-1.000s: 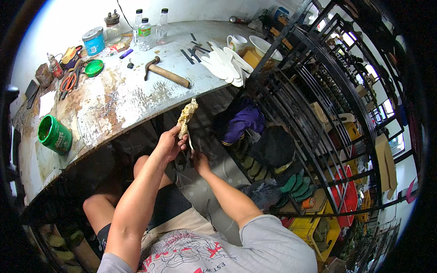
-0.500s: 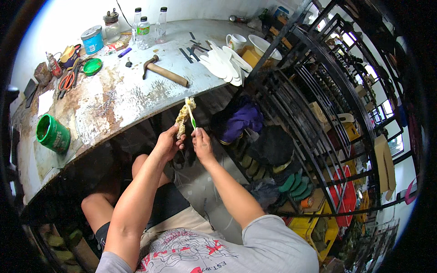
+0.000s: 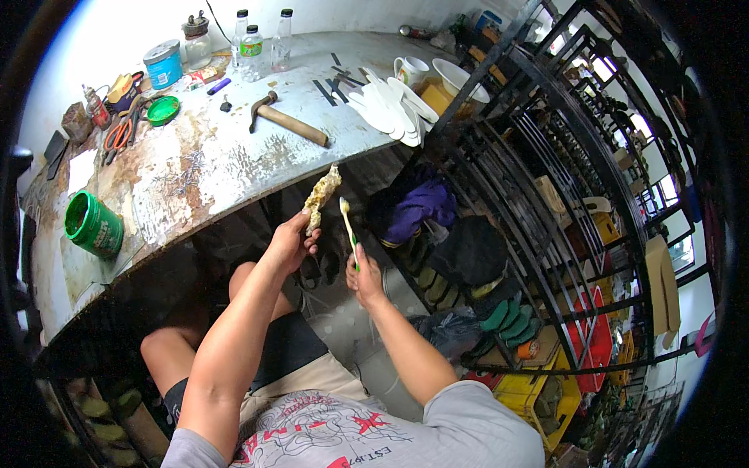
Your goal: The person opens a green container and uses a toothbrush to apply a yellow substance to the soles of several shoe lasts. They repeatedly dip the brush into the container and spread the substance across the sole surface, then place the treated lasts back on a nearby rack.
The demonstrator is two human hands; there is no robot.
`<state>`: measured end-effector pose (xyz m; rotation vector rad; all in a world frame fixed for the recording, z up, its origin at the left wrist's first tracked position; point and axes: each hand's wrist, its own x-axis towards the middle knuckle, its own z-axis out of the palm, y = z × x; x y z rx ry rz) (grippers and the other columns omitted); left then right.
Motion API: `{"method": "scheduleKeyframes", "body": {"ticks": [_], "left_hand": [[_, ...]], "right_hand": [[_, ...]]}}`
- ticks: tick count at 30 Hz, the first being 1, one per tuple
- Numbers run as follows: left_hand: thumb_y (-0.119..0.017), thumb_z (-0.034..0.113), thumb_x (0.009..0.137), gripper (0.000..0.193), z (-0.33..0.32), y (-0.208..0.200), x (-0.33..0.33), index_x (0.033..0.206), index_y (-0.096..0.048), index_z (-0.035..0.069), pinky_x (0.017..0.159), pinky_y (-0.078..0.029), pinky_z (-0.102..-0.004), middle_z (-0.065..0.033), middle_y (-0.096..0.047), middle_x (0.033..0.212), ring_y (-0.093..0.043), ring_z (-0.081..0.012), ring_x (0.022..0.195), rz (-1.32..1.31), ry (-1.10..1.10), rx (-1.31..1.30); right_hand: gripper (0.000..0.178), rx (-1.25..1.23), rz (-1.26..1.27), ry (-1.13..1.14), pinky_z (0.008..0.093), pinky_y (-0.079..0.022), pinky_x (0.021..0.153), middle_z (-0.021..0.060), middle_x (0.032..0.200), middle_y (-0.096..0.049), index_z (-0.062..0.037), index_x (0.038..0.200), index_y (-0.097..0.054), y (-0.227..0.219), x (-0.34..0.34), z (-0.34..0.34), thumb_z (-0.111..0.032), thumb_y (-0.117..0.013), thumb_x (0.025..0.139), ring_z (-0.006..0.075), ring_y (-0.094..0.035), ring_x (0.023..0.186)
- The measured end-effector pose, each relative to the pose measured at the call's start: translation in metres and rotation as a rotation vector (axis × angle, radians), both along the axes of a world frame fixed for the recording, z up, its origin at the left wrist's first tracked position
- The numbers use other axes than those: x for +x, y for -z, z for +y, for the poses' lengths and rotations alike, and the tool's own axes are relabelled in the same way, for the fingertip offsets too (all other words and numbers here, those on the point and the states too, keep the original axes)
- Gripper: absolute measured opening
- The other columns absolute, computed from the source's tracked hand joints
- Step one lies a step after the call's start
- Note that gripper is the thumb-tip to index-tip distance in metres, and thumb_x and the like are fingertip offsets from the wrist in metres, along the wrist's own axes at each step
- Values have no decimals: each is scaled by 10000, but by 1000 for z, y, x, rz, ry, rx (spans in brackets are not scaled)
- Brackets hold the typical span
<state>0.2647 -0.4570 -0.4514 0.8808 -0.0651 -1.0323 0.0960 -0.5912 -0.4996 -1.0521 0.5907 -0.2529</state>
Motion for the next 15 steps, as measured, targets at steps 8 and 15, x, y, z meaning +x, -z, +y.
{"method": "scheduleKeyframes", "body": {"ticks": [8,15], "left_hand": [[-461,338,1103,278,0,6,3,1161,-592,100,569,-444,-282,4,-560,769,-456,-87,583,32,-29,-29],[-468,348,1101,288,1,-1,2,1165,-588,95,545,-448,-269,5,-556,763,-459,-85,582,-31,-1,-22]], "right_hand": [[550,-647,14,-43,313,-371,579,-3,662,-466,-55,813,-542,19,67,4,-515,-442,1100,125,-439,610],[545,-570,412,6,332,-405,557,35,662,-517,-68,820,-558,113,0,-11,-539,-470,1080,159,-511,583]]}}
